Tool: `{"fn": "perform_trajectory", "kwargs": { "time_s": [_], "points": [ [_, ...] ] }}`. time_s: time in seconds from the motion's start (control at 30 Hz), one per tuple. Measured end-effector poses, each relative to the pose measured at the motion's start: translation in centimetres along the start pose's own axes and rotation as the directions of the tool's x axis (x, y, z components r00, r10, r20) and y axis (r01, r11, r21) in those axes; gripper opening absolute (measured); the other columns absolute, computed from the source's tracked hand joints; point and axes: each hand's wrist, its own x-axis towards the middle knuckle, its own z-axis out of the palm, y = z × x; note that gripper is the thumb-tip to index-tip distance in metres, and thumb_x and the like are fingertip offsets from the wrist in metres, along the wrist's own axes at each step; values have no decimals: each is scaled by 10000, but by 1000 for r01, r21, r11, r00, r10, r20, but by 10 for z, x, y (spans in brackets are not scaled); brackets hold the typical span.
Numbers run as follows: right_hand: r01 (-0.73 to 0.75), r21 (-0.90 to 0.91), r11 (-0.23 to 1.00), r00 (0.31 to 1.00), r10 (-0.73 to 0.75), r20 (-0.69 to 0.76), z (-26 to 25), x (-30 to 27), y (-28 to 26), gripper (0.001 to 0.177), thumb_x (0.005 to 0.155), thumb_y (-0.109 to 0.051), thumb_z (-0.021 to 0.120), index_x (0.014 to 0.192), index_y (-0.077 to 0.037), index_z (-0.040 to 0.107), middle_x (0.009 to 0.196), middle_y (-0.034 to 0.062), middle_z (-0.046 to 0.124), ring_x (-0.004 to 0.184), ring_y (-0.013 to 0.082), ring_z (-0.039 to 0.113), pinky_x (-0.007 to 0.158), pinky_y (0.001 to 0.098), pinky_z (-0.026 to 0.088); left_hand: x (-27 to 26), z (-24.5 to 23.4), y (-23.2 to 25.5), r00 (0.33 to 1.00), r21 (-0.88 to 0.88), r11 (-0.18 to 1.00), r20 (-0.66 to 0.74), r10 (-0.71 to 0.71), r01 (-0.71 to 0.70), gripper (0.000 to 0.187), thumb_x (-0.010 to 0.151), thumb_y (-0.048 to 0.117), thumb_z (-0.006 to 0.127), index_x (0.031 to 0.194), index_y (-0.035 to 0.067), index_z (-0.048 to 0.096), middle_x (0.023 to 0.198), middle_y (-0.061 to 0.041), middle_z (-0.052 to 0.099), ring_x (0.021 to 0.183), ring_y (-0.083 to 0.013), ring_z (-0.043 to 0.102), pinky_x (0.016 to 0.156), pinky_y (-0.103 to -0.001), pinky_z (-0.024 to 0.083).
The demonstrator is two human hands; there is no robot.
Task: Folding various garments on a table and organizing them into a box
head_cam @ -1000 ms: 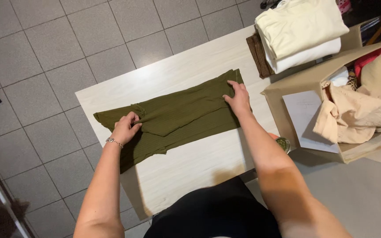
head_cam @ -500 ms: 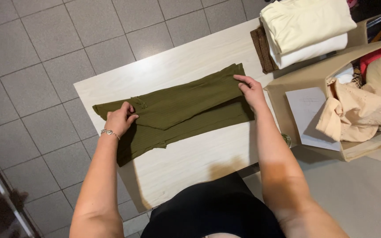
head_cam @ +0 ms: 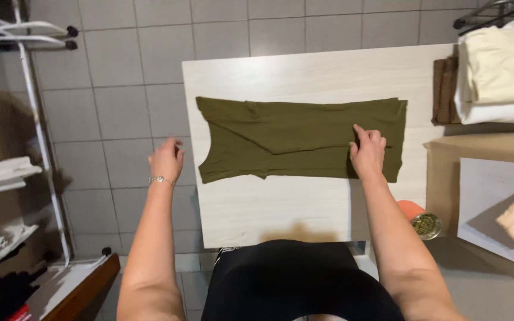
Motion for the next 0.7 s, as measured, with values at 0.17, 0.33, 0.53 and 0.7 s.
{"fn": "perform_trajectory", "kwargs": {
  "time_s": [0.17,0.33,0.53,0.7],
  "points": [
    [185,-27,982,971,-187,-147,-5,6,-51,471,946,-190,810,1403,-210,698,1101,72,593,1086,329,605,986,465,512,-63,29,-27,972,-379,900,177,-157,214,238,1002,356,756,1048,127,708,932,-167,779,983,-415,753,833,-544,563],
    [459,140,877,885,-466,19,10,-18,-155,332,969,-194,737,1297,-228,699,1073,54,623,1061,301,625,970,430,521,-78,65,6,953,-453,842,211,-218,293,443,916,586,807,970,153,733,889,-103,776,963,-365,766,836,-494,594],
    [543,173,822,783,-570,247,36,-41,-198,403,999,-326,692,1388,-234,643,1224,70,603,1162,303,608,976,449,538,-78,64,39,946,-381,866,149,-289,324,288,856,405,831,898,165,676,933,-69,658,1037,-359,710,901,-501,587],
    [423,311,851,864,-482,143,24,-40,-153,313,1019,-313,695,1308,-191,691,1157,89,626,1114,326,636,988,461,541,-82,61,25,926,-359,854,174,-335,377,173,909,343,723,983,205,652,987,-88,724,1070,-367,735,928,-523,585]
  ]
}}
